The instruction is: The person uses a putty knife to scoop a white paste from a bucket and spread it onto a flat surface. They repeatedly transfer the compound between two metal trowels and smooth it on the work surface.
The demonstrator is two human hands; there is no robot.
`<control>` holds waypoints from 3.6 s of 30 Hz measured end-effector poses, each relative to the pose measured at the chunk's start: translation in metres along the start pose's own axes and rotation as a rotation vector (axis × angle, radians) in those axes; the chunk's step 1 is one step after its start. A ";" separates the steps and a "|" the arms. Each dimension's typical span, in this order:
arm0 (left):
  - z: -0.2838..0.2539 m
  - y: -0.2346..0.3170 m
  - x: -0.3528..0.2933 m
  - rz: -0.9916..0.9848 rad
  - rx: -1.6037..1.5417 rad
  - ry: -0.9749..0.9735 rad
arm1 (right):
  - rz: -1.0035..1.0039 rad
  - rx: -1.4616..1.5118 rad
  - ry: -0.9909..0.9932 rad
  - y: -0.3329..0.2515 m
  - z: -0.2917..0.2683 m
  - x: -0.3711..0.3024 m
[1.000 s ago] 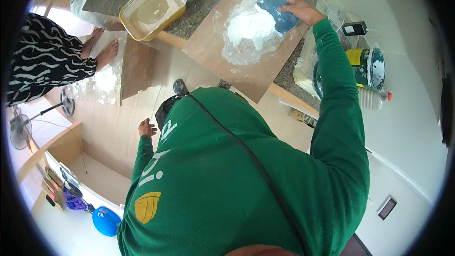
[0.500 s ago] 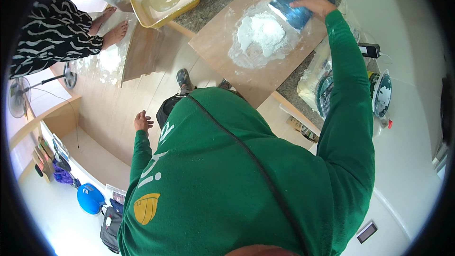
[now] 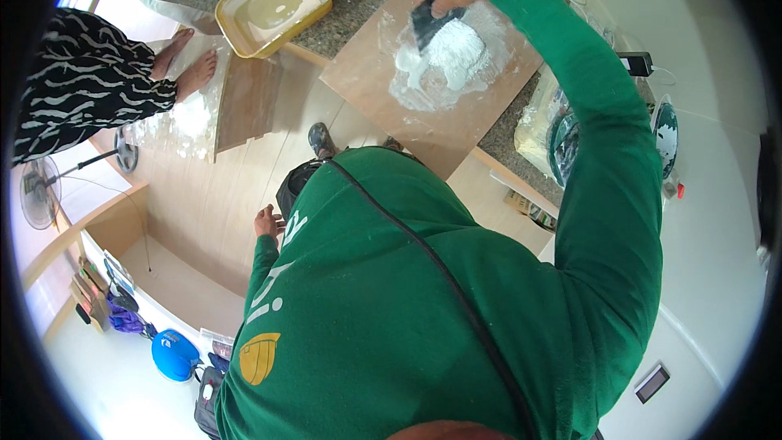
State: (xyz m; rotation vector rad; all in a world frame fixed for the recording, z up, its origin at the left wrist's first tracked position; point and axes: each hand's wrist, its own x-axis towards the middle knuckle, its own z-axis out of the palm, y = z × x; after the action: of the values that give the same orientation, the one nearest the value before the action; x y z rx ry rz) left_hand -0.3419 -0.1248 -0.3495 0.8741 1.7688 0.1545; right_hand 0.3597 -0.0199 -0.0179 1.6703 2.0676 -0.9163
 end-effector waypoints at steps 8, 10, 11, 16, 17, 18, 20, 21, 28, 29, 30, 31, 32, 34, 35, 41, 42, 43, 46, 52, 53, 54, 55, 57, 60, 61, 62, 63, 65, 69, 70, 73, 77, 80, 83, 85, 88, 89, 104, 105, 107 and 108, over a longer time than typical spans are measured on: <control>-0.002 0.034 0.052 -0.106 -0.078 -0.061 | -0.041 -0.138 0.722 -0.036 0.069 -0.116; -0.003 0.046 0.065 -0.090 -0.046 -0.080 | 0.086 0.068 0.849 -0.050 0.086 -0.133; -0.004 0.054 0.074 -0.077 -0.028 -0.092 | 0.153 0.170 0.916 -0.060 0.096 -0.139; -0.006 0.097 0.112 0.011 0.094 -0.176 | 0.662 1.012 1.242 -0.125 0.161 -0.135; -0.006 0.107 0.118 0.031 0.119 -0.194 | 0.672 1.176 1.360 -0.136 0.181 -0.125; -0.007 0.118 0.126 0.038 0.144 -0.215 | 0.700 1.367 1.415 -0.149 0.199 -0.115; -0.007 0.138 0.144 0.045 0.190 -0.254 | 0.735 1.757 1.505 -0.182 0.226 -0.091; -0.006 0.152 0.147 0.064 0.205 -0.262 | 0.695 1.938 1.535 -0.199 0.236 -0.076; -0.032 0.210 0.183 0.113 0.318 -0.315 | 0.412 2.536 1.691 -0.278 0.227 0.019; -0.038 0.216 0.183 0.116 0.323 -0.313 | 0.392 2.580 1.717 -0.275 0.227 0.029; -0.043 0.222 0.185 0.124 0.322 -0.312 | 0.333 2.597 1.755 -0.269 0.224 0.033; -0.047 0.227 0.187 0.131 0.320 -0.311 | 0.343 2.592 1.801 -0.263 0.222 0.037; -0.050 0.231 0.186 0.152 0.360 -0.281 | 0.350 2.580 1.845 -0.256 0.220 0.039; -0.059 0.232 0.190 0.126 0.312 -0.290 | 0.363 2.572 1.935 -0.236 0.210 0.039; -0.063 0.227 0.192 0.107 0.280 -0.290 | 0.408 2.580 1.942 -0.220 0.206 0.036; -0.069 0.169 0.180 0.060 0.182 -0.280 | 0.805 2.180 1.741 -0.120 0.211 -0.022; -0.067 0.158 0.174 0.045 0.168 -0.272 | 0.869 2.018 1.660 -0.114 0.205 -0.037; -0.063 0.149 0.168 0.033 0.151 -0.264 | 0.922 1.855 1.577 -0.107 0.198 -0.052; -0.056 0.119 0.152 0.000 0.128 -0.247 | 0.972 1.278 1.358 -0.097 0.167 -0.080; -0.043 0.086 0.142 -0.003 0.121 -0.233 | 0.926 0.043 0.849 -0.126 0.135 -0.063; -0.042 0.086 0.144 0.007 0.124 -0.236 | 0.916 0.024 0.783 -0.136 0.139 -0.053; -0.040 0.088 0.148 0.018 0.127 -0.240 | 0.905 0.004 0.718 -0.147 0.143 -0.043; -0.040 0.091 0.152 0.031 0.132 -0.240 | 0.894 -0.014 0.653 -0.153 0.144 -0.040; -0.041 0.102 0.157 0.042 0.125 -0.243 | 0.898 0.014 0.672 -0.159 0.140 -0.044; -0.041 0.124 0.158 0.000 0.071 -0.251 | 0.927 -0.031 0.741 -0.152 0.126 -0.052; -0.043 0.129 0.160 -0.008 0.057 -0.261 | 0.941 -0.064 0.771 -0.145 0.124 -0.053; -0.044 0.133 0.160 -0.016 0.068 -0.260 | 0.897 -0.088 0.818 -0.137 0.129 -0.052; -0.044 0.139 0.161 -0.023 0.075 -0.260 | 0.859 -0.083 0.789 -0.138 0.137 -0.050; -0.044 0.147 0.166 -0.028 0.082 -0.265 | 0.776 -0.069 0.731 -0.146 0.147 -0.046; -0.046 0.151 0.176 -0.021 0.084 -0.293 | 0.795 0.187 1.054 -0.158 0.139 -0.064; -0.047 0.149 0.178 -0.019 0.085 -0.300 | 0.877 0.355 1.014 -0.164 0.136 -0.069; -0.042 0.149 0.176 -0.003 0.125 -0.295 | 1.035 0.935 1.045 -0.187 0.138 -0.077; -0.036 0.148 0.179 0.026 0.183 -0.333 | 0.815 1.960 1.536 -0.225 0.198 -0.044; -0.035 0.144 0.181 0.044 0.228 -0.333 | 0.663 2.372 1.616 -0.259 0.213 -0.013; -0.039 0.142 0.191 0.035 0.197 -0.313 | 0.589 2.552 1.635 -0.270 0.216 0.009; -0.039 0.156 0.187 0.003 0.203 -0.315 | 0.611 2.612 1.677 -0.252 0.224 0.020; -0.041 0.176 0.183 -0.003 0.164 -0.315 | 0.565 2.534 1.799 -0.207 0.227 0.024; -0.042 0.180 0.183 0.000 0.138 -0.314 | 0.580 2.528 1.820 -0.192 0.220 0.021; -0.053 0.106 0.164 -0.065 0.123 -0.244 | 1.034 0.428 0.955 -0.091 0.128 -0.070; -0.052 0.102 0.161 -0.068 0.109 -0.239 | 1.022 0.203 0.914 -0.103 0.125 -0.063; -0.049 0.100 0.159 -0.067 0.079 -0.234 | 0.997 -0.019 0.794 -0.124 0.130 -0.043; -0.048 0.098 0.158 -0.069 0.063 -0.230 | 0.976 -0.131 0.729 -0.131 0.136 -0.034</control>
State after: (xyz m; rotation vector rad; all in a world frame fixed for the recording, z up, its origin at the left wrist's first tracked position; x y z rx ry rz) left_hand -0.3565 0.0588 -0.4035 0.8393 1.5928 -0.0463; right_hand 0.2245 -0.1487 -0.0615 2.7437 1.2072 0.1727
